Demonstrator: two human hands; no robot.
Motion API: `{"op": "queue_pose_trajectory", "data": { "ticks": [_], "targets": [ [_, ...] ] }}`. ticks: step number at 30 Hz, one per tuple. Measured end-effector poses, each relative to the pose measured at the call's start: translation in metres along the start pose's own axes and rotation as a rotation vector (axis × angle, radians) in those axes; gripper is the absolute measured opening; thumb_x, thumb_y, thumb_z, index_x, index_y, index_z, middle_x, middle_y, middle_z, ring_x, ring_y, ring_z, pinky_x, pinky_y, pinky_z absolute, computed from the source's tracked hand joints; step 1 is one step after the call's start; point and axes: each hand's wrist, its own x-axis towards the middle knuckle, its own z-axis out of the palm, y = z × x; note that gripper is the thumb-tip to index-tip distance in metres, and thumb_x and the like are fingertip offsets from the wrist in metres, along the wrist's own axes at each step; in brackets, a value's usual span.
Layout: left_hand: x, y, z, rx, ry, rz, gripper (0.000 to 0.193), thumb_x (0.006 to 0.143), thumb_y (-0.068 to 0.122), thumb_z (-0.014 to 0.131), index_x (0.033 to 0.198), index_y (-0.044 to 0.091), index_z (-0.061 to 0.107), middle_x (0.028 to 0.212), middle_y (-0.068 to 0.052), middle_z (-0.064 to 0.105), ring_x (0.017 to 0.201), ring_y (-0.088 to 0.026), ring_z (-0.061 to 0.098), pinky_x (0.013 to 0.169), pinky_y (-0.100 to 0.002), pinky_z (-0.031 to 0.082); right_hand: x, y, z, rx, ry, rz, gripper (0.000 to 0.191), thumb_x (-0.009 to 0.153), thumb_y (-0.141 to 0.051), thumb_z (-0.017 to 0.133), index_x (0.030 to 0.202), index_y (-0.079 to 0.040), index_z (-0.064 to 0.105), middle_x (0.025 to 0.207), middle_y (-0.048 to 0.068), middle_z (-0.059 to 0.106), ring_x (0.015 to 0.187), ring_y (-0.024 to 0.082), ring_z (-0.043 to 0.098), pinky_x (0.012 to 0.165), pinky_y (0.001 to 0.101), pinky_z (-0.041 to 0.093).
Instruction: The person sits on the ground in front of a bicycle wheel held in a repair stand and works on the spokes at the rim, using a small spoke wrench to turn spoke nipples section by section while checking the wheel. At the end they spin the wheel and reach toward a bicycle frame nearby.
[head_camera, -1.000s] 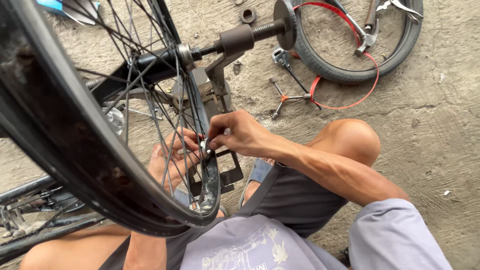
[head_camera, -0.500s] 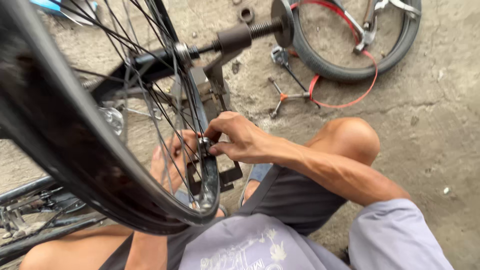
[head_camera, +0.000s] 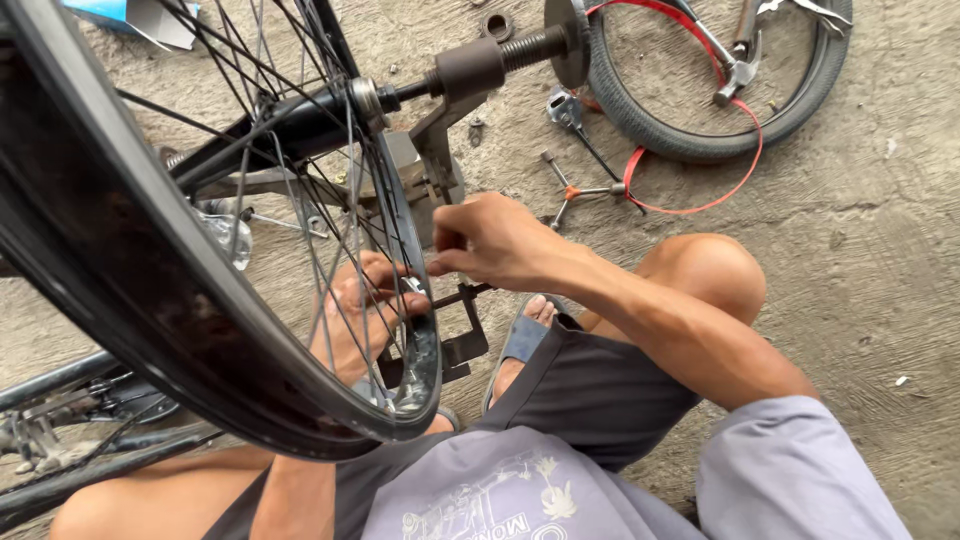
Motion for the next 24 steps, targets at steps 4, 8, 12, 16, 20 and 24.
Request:
{"op": "queue_pose_trajectory", "data": {
  "ticks": [4, 8, 12, 16, 20, 24],
  "targets": [
    [0.009, 0.003, 0.008, 0.390, 0.097, -0.106, 0.039, 0.080, 0.027, 0.089, 0.089, -0.001, 0.064, 0.075, -0.005, 0.061, 0.068, -0.017, 0.058, 0.061, -0.035, 0.047, -0.015, 0.000, -0.006, 0.156, -0.029, -0.371, 0.039, 0.086, -0.021, 0.077, 0.119, -0.002, 0.069, 0.109, 0.014, 0.076, 0.100, 0.023, 0.074, 0.089, 0.0366, 0.056],
    [0.010, -0.003, 0.006, 0.454, 0.112, -0.061, 0.040, 0.085, 0.028, 0.089, 0.090, -0.004, 0.065, 0.077, -0.007, 0.058, 0.069, -0.018, 0.055, 0.064, -0.036, 0.046, -0.013, -0.003, 0.015, 0.222, 0.026, -0.299, 0.040, 0.082, -0.018, 0.080, 0.117, -0.001, 0.068, 0.106, 0.015, 0.077, 0.100, 0.023, 0.074, 0.086, 0.0374, 0.057],
    [0.001, -0.012, -0.010, -0.812, -0.052, -0.083, 0.049, 0.094, 0.047, 0.071, 0.109, 0.000, 0.070, 0.085, 0.001, 0.065, 0.079, -0.008, 0.059, 0.075, -0.025, 0.050, -0.008, 0.002, 0.028, 0.322, 0.066, -0.194, 0.028, 0.083, -0.010, 0.078, 0.110, -0.002, 0.073, 0.098, 0.012, 0.079, 0.094, 0.020, 0.076, 0.084, 0.0358, 0.059],
    [-0.015, -0.017, -0.010, -0.227, -0.002, -0.115, 0.030, 0.093, 0.024, 0.070, 0.113, 0.001, 0.070, 0.086, 0.000, 0.070, 0.080, -0.008, 0.062, 0.075, -0.029, 0.051, -0.001, 0.003, 0.030, 0.430, 0.015, -0.146, 0.021, 0.082, -0.002, 0.073, 0.102, -0.001, 0.076, 0.093, 0.010, 0.081, 0.090, 0.018, 0.078, 0.083, 0.0332, 0.063],
    [-0.014, -0.015, -0.002, -0.273, 0.034, -0.080, 0.027, 0.101, 0.024, 0.067, 0.114, 0.000, 0.067, 0.088, -0.001, 0.063, 0.082, -0.009, 0.057, 0.075, -0.029, 0.047, 0.004, -0.002, 0.027, 0.311, 0.024, -0.247, 0.023, 0.084, -0.001, 0.073, 0.107, -0.002, 0.075, 0.096, 0.012, 0.079, 0.091, 0.019, 0.077, 0.082, 0.0337, 0.061],
    [-0.002, -0.014, 0.007, 0.181, 0.283, -0.062, 0.023, 0.103, 0.025, 0.057, 0.106, 0.002, 0.061, 0.084, -0.003, 0.066, 0.074, -0.009, 0.064, 0.066, -0.031, 0.052, 0.002, 0.001, 0.028, 0.404, -0.021, -0.208, 0.024, 0.087, -0.003, 0.071, 0.111, -0.005, 0.074, 0.098, 0.009, 0.080, 0.093, 0.017, 0.078, 0.086, 0.0316, 0.060]
  ]
}}
